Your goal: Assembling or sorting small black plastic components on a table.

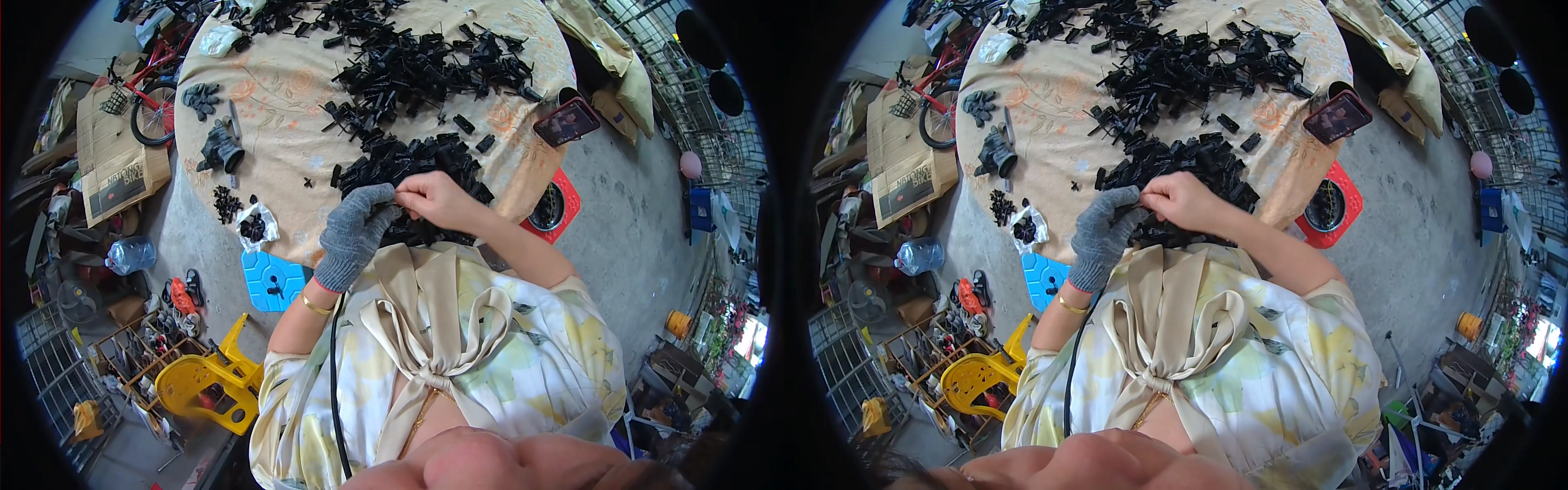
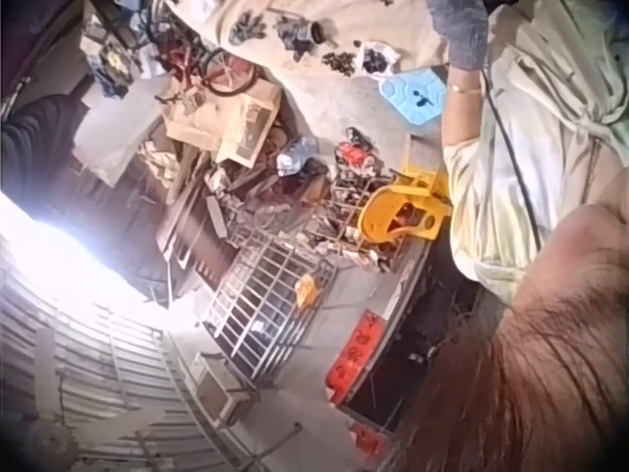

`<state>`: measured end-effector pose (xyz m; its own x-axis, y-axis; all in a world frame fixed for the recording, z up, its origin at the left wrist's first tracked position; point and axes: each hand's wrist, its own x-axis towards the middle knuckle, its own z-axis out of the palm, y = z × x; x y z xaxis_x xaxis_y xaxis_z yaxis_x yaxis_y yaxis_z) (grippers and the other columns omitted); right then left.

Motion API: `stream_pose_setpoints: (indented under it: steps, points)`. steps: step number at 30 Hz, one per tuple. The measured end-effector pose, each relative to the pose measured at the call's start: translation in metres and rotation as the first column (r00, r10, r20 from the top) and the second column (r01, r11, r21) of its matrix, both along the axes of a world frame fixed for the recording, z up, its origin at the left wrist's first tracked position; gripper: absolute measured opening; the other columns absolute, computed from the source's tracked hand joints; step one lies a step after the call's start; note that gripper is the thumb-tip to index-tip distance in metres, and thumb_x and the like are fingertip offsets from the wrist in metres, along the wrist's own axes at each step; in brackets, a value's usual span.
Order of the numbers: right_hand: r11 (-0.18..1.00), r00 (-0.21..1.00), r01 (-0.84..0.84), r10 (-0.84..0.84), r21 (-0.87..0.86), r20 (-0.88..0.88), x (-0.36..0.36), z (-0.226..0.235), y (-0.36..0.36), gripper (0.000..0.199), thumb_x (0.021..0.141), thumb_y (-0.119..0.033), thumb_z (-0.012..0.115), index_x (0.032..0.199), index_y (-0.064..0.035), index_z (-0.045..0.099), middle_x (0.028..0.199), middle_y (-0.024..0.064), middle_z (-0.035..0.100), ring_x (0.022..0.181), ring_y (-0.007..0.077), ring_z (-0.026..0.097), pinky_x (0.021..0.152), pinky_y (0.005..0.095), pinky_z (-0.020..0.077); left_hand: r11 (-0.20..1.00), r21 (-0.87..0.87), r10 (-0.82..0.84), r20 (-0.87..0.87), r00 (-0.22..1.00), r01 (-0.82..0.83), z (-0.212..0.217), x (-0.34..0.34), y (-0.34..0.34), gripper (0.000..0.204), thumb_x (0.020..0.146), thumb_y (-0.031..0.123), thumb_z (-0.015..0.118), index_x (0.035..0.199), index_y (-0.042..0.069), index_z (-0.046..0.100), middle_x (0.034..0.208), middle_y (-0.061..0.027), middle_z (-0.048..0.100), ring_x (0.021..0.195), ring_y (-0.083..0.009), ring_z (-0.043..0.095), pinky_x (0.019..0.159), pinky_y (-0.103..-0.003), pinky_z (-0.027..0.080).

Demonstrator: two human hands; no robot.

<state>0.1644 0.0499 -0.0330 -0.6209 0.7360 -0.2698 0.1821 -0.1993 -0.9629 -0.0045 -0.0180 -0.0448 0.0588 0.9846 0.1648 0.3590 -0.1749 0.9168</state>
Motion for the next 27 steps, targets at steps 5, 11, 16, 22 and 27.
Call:
stream_pose_setpoints:
  steps: [5, 11, 16, 22, 27]
  points:
    - [0.642, 0.876, -0.152, -0.266, 0.752, 0.403, -0.007, -0.027, 0.062, 0.022, 0.069, -0.02, 0.066, 0.085, -0.005, 0.064, 0.068, 0.0099, 0.062, 0.065, 0.0241, 0.06, 0.061, 0.0329, 0.0477, 0.949, -0.264, 0.162, -0.055, 0.985, -0.171, -0.004, -0.008, 0.002, 0.055, 0.07, -0.003, 0.068, 0.12, 0.003, 0.047, 0.098, -0.0061, 0.06, 0.085, -0.0118, 0.057, 0.076, -0.025, 0.048]
    - [0.627, 0.767, -0.452, -0.09, 0.635, 0.635, -0.042, -0.081, 0.101, 0.016, 0.065, -0.017, 0.063, 0.075, -0.0053, 0.064, 0.074, 0.014, 0.063, 0.076, 0.0309, 0.061, 0.065, 0.0407, 0.049, 0.995, -0.05, -0.101, -0.285, 0.953, 0.091, 0.002, -0.004, 0.004, 0.059, 0.071, 0.007, 0.07, 0.124, 0.004, 0.045, 0.116, -0.0118, 0.055, 0.099, -0.0229, 0.056, 0.085, -0.032, 0.045]
    - [0.629, 0.674, -0.542, -0.072, 0.558, 0.735, -0.047, -0.076, 0.109, 0.015, 0.062, -0.017, 0.064, 0.071, -0.0043, 0.065, 0.073, 0.0167, 0.062, 0.075, 0.0335, 0.061, 0.064, 0.0408, 0.0493, 0.992, 0.12, 0.007, -0.288, 0.958, 0.029, -0.005, -0.013, 0.001, 0.063, 0.071, 0.011, 0.071, 0.126, 0.003, 0.042, 0.123, -0.0141, 0.049, 0.11, -0.0231, 0.05, 0.088, -0.034, 0.043]
    - [0.998, 1.0, 0.017, -0.017, 0.058, -0.004, -0.043, -0.031, 0.069, 0.025, 0.069, -0.021, 0.073, 0.079, 0.001, 0.066, 0.065, 0.0008, 0.062, 0.058, 0.003, 0.052, 0.054, 0.0198, 0.0426, 0.98, -0.036, 0.195, -0.002, 0.981, -0.195, -0.006, -0.023, 0.021, 0.077, 0.07, 0.009, 0.072, 0.134, 0.004, 0.029, 0.129, -0.0102, 0.042, 0.107, -0.0204, 0.049, 0.09, -0.032, 0.042]
    - [0.999, 0.999, 0.04, -0.04, 0.025, 0.005, -0.038, 0.001, 0.032, 0.02, 0.074, -0.018, 0.07, 0.08, 0.0007, 0.065, 0.06, -0.0005, 0.058, 0.052, 0.003, 0.048, 0.049, 0.019, 0.0391, 0.965, -0.239, 0.074, 0.638, 0.766, 0.106, 0.01, -0.014, 0.032, 0.073, 0.073, 0.001, 0.069, 0.133, 0.0, 0.027, 0.125, -0.0101, 0.042, 0.109, -0.0175, 0.046, 0.093, -0.03, 0.039]
